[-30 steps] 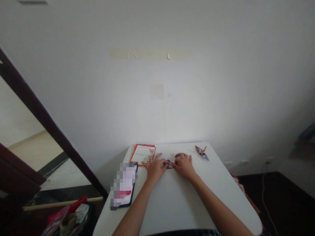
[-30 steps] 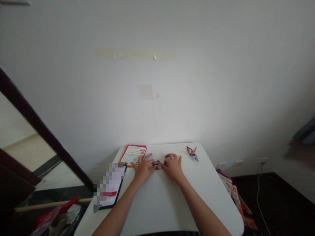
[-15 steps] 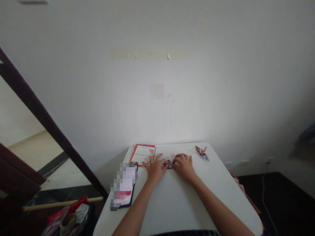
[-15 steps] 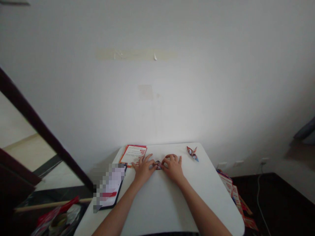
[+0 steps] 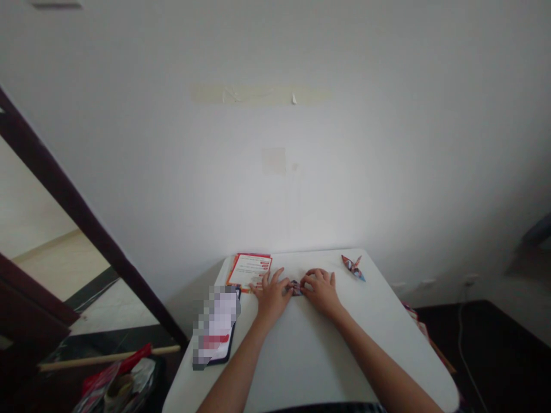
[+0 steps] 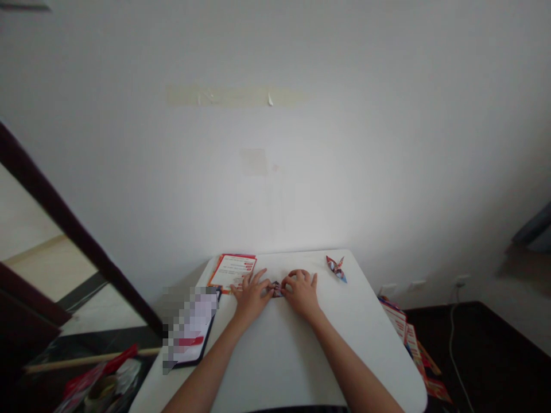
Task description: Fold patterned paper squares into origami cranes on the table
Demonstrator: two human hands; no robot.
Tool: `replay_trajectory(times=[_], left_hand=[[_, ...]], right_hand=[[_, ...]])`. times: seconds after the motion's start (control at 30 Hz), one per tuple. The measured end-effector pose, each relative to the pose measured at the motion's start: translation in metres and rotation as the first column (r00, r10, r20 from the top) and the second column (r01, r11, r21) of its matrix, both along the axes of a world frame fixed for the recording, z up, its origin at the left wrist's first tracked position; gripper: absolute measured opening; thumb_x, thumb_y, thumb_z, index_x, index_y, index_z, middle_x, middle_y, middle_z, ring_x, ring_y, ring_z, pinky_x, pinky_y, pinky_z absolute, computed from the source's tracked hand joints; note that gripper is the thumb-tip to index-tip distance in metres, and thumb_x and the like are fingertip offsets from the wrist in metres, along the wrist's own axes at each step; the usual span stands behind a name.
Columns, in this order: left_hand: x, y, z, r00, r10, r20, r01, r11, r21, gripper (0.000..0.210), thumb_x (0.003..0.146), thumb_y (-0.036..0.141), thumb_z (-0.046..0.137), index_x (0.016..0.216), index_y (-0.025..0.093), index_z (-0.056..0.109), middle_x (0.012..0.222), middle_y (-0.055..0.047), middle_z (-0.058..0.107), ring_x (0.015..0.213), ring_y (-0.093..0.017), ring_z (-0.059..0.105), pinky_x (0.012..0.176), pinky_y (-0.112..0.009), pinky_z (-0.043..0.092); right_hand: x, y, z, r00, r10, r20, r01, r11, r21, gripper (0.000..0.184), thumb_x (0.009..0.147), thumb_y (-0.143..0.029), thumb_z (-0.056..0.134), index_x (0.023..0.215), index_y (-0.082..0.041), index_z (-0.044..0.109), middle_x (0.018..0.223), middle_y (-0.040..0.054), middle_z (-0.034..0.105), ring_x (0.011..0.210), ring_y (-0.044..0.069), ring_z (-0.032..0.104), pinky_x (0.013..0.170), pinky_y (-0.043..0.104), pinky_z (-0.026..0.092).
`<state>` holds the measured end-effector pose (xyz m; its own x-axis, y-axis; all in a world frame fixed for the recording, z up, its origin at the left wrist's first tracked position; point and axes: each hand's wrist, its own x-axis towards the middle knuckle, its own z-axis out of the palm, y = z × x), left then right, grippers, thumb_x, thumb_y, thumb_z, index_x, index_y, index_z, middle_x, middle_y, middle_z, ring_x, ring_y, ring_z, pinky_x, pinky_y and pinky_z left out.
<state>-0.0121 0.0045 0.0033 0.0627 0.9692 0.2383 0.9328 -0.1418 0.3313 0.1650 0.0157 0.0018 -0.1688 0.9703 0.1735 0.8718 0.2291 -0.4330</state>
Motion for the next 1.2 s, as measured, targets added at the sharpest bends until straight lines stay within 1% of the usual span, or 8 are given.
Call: replay_trajectory(times=[0.13, 0.23, 0.4, 0.6, 0.77, 0.87, 1.07, 1.2], left_hand=[[-0.002, -0.002, 0.002, 1.000, -0.017, -0.018, 0.017, 1.000, -0.007, 0.016, 0.082, 0.043, 0.065, 0.096, 0.039, 0.072, 0.150, 0.007, 0.045, 0.140, -0.038, 0.026, 0.103, -0.082, 0.006], [-0.004, -0.004, 0.004, 1.000, -0.019, -0.022, 0.019, 1.000, 0.002, 0.016, 0.080, 0.047, 0.066, 0.092, 0.039, 0.073, 0.149, 0.007, 0.046, 0.139, -0.038, 0.027, 0.104, -0.082, 0.006], [-0.002, -0.007, 0.005, 0.999, -0.040, 0.001, 0.040, 0.999, 0.018, 0.023, 0.078, 0.055, 0.066, 0.091, 0.038, 0.074, 0.148, 0.007, 0.048, 0.139, -0.039, 0.028, 0.105, -0.081, 0.005], [0.001, -0.011, 0.005, 0.999, -0.049, 0.008, 0.048, 0.999, 0.023, 0.021, 0.080, 0.053, 0.065, 0.093, 0.038, 0.073, 0.147, 0.006, 0.049, 0.139, -0.038, 0.028, 0.106, -0.081, 0.005], [0.002, -0.013, 0.005, 0.999, -0.044, 0.003, 0.044, 0.998, 0.044, 0.023, 0.082, 0.052, 0.063, 0.096, 0.036, 0.073, 0.144, 0.003, 0.053, 0.138, -0.036, 0.032, 0.108, -0.078, 0.006], [0.003, -0.013, 0.004, 0.999, -0.051, 0.002, 0.051, 0.997, 0.052, 0.022, 0.082, 0.052, 0.062, 0.094, 0.037, 0.073, 0.144, 0.004, 0.053, 0.138, -0.035, 0.033, 0.108, -0.078, 0.005], [0.002, -0.012, 0.001, 0.996, -0.093, 0.015, 0.092, 0.994, 0.052, 0.020, 0.079, 0.050, 0.068, 0.096, 0.042, 0.073, 0.141, 0.006, 0.055, 0.138, -0.035, 0.033, 0.109, -0.077, 0.002], [0.001, -0.010, -0.002, 0.997, -0.071, 0.033, 0.068, 0.996, 0.059, 0.022, 0.077, 0.050, 0.070, 0.097, 0.041, 0.073, 0.141, 0.004, 0.055, 0.137, -0.034, 0.034, 0.109, -0.076, 0.005]], right_hand=[[0.000, 0.004, -0.002, 1.000, -0.013, -0.003, 0.013, 1.000, 0.004, 0.014, 0.086, -0.038, 0.063, 0.099, -0.037, 0.070, 0.126, 0.0003, 0.054, 0.130, 0.027, 0.035, 0.111, 0.066, 0.007], [0.001, 0.009, -0.002, 1.000, -0.024, -0.013, 0.024, 1.000, 0.008, 0.013, 0.086, -0.038, 0.064, 0.098, -0.037, 0.070, 0.126, 0.0001, 0.055, 0.131, 0.028, 0.033, 0.110, 0.067, 0.008], [0.003, 0.015, -0.001, 0.999, -0.018, -0.031, 0.018, 1.000, 0.017, 0.012, 0.085, -0.037, 0.066, 0.095, -0.037, 0.072, 0.125, 0.0005, 0.056, 0.131, 0.029, 0.033, 0.109, 0.068, 0.010], [0.004, 0.018, 0.000, 0.998, -0.022, -0.062, 0.024, 0.999, 0.030, 0.013, 0.088, -0.035, 0.061, 0.092, -0.036, 0.074, 0.123, 0.0011, 0.058, 0.129, 0.028, 0.035, 0.108, 0.068, 0.010], [0.004, 0.020, 0.002, 0.998, -0.020, -0.060, 0.021, 1.000, 0.005, 0.012, 0.087, -0.036, 0.063, 0.089, -0.036, 0.074, 0.123, 0.0012, 0.058, 0.129, 0.028, 0.035, 0.109, 0.067, 0.010], [0.005, 0.023, 0.003, 0.997, -0.010, -0.072, 0.010, 1.000, 0.001, 0.010, 0.085, -0.036, 0.065, 0.088, -0.036, 0.075, 0.122, 0.0013, 0.058, 0.129, 0.028, 0.035, 0.108, 0.068, 0.009], [0.006, 0.032, 0.003, 0.998, 0.017, -0.068, -0.017, 1.000, -0.003, 0.008, 0.083, -0.036, 0.068, 0.086, -0.038, 0.075, 0.123, -0.0002, 0.058, 0.130, 0.028, 0.034, 0.109, 0.067, 0.009], [0.008, 0.036, 0.002, 0.997, 0.036, -0.063, -0.036, 0.999, 0.001, 0.008, 0.083, -0.036, 0.067, 0.085, -0.037, 0.075, 0.123, -0.0007, 0.058, 0.129, 0.027, 0.035, 0.109, 0.067, 0.009]])
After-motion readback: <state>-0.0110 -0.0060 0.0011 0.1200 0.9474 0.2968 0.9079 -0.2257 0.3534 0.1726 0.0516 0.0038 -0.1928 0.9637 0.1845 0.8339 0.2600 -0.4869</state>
